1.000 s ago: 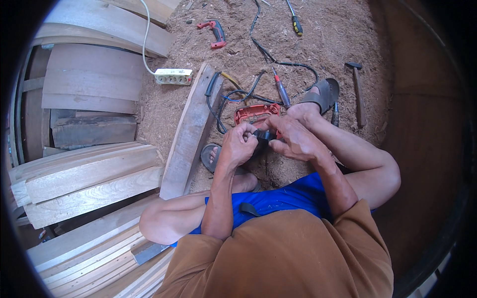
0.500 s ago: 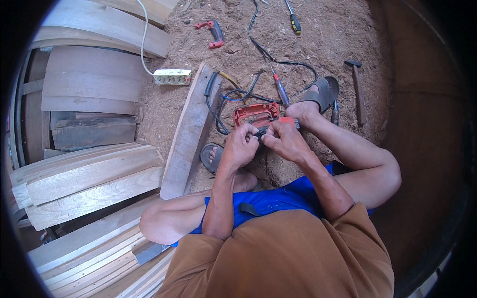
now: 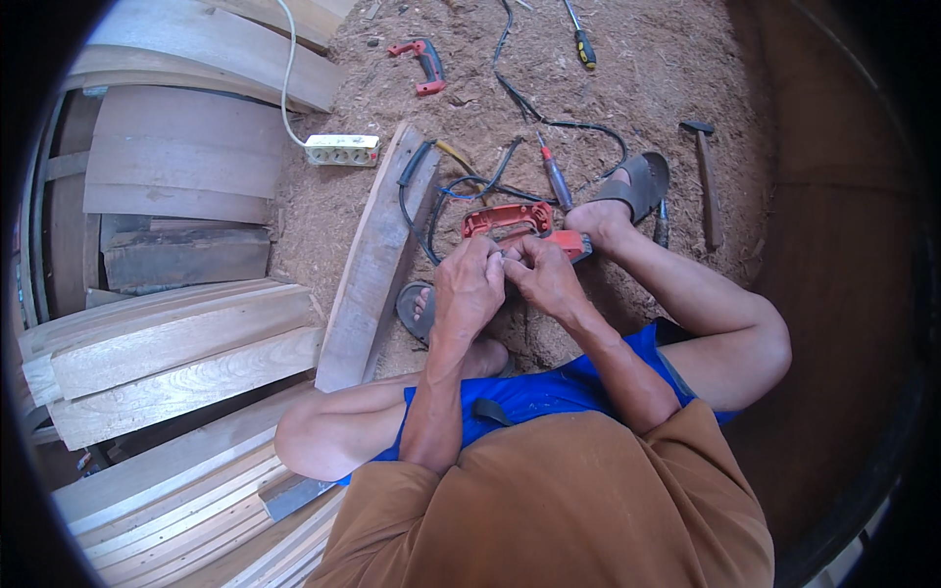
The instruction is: The person disassembles the housing of a red power saw by hand, removing a component and handling small electrical wires inside the tool.
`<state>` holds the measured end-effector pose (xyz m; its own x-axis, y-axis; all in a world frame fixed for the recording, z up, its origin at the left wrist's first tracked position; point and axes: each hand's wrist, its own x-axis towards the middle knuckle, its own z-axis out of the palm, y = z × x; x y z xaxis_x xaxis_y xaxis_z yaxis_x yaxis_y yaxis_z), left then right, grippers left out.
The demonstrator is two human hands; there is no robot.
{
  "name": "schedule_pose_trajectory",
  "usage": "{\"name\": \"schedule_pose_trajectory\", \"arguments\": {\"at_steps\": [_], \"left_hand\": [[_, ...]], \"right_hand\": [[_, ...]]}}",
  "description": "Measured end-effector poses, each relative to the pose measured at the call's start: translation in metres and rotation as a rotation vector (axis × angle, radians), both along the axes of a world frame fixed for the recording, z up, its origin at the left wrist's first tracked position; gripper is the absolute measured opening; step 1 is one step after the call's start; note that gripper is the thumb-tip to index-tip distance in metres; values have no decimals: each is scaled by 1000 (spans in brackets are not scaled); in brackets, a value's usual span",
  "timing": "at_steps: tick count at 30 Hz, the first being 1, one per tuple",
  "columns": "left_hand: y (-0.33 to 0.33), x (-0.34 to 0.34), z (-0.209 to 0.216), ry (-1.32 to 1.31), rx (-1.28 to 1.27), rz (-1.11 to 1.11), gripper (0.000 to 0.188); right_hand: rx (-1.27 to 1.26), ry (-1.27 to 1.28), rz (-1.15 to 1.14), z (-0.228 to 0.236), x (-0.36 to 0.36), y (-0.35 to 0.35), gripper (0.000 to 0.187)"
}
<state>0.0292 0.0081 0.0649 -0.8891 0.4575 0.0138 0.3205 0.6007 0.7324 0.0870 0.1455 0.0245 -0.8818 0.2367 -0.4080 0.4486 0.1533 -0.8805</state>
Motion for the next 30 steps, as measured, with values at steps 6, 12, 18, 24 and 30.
{"name": "schedule_pose_trajectory", "arguments": {"at_steps": [6, 12, 18, 24, 30], "left_hand": [[-2, -1, -4, 64, -21, 9, 8], [0, -1, 1, 88, 63, -19, 9], [-3, -1, 0, 45, 109, -39, 12], [-4, 0, -4, 38, 147, -48, 12], [-1, 1, 0, 65, 162, -62, 11]], "right_hand": [[200, 61, -50, 23, 7, -4, 30], [-761, -187, -277, 3, 6, -13, 20], [-1047, -213, -492, 3, 0, -14, 16], [-491, -116, -363, 2, 2, 2, 22], [-179, -82, 5, 26, -33, 34, 34]]}}
